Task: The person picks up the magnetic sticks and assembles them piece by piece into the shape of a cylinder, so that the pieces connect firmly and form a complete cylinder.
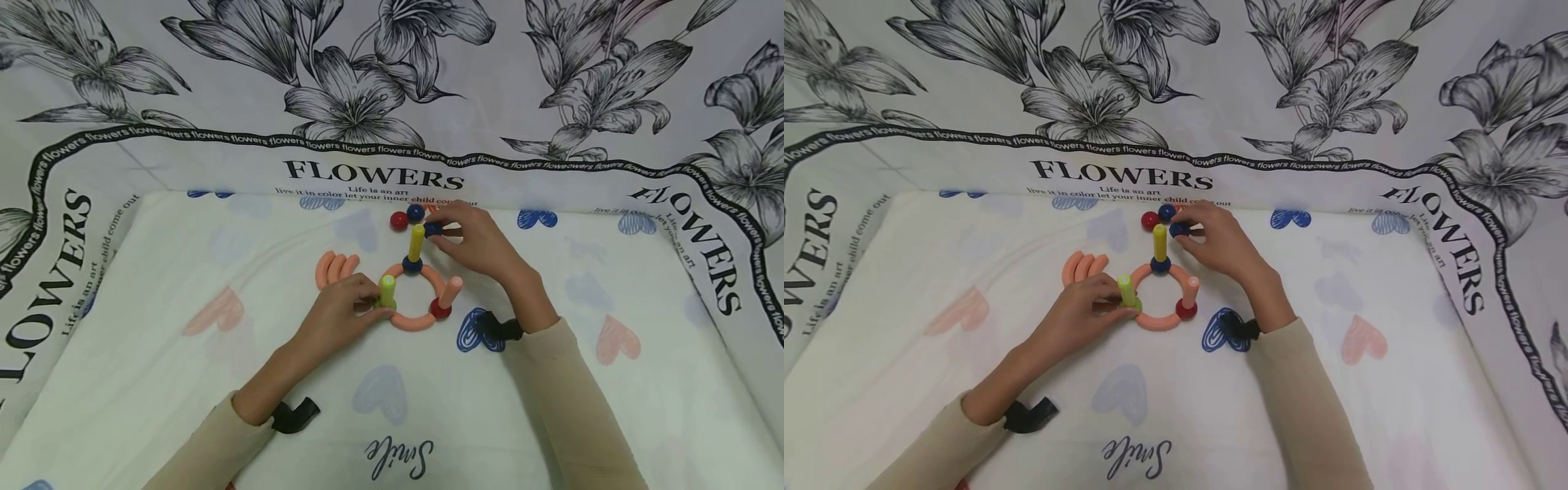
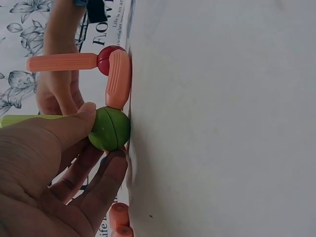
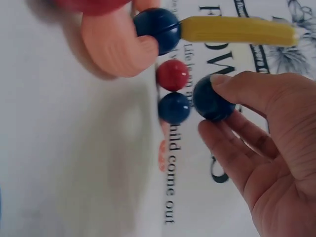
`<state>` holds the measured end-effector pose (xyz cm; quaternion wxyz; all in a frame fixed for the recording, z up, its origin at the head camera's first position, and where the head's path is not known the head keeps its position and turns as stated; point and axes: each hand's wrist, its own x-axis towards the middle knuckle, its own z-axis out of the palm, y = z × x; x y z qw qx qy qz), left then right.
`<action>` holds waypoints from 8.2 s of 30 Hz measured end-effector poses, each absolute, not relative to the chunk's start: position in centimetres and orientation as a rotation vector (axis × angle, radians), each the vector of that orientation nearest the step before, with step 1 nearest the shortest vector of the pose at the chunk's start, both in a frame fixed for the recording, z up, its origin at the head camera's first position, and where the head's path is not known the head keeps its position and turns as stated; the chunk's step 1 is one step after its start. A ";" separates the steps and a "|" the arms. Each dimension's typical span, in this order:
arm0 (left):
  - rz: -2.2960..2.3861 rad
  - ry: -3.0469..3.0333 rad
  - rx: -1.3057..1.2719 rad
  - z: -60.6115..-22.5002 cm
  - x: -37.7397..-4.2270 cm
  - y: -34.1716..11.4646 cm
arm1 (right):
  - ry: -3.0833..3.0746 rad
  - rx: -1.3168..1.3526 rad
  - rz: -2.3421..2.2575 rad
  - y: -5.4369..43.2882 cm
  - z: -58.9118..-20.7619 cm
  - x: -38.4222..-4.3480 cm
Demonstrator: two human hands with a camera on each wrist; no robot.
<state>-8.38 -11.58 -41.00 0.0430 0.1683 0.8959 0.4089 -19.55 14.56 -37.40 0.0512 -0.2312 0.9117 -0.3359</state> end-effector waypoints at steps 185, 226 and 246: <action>1.245 2.773 0.638 -41.2 -8.0 -11.8 | 2.695 -0.875 -0.852 11.7 -38.9 -22.3; 1.274 2.762 0.638 -41.3 -8.1 -12.1 | 2.744 -1.051 -1.375 13.1 -32.3 -15.5; 1.250 2.770 0.618 -41.1 -8.0 -12.1 | 2.735 -1.059 -1.331 12.8 -33.4 -16.1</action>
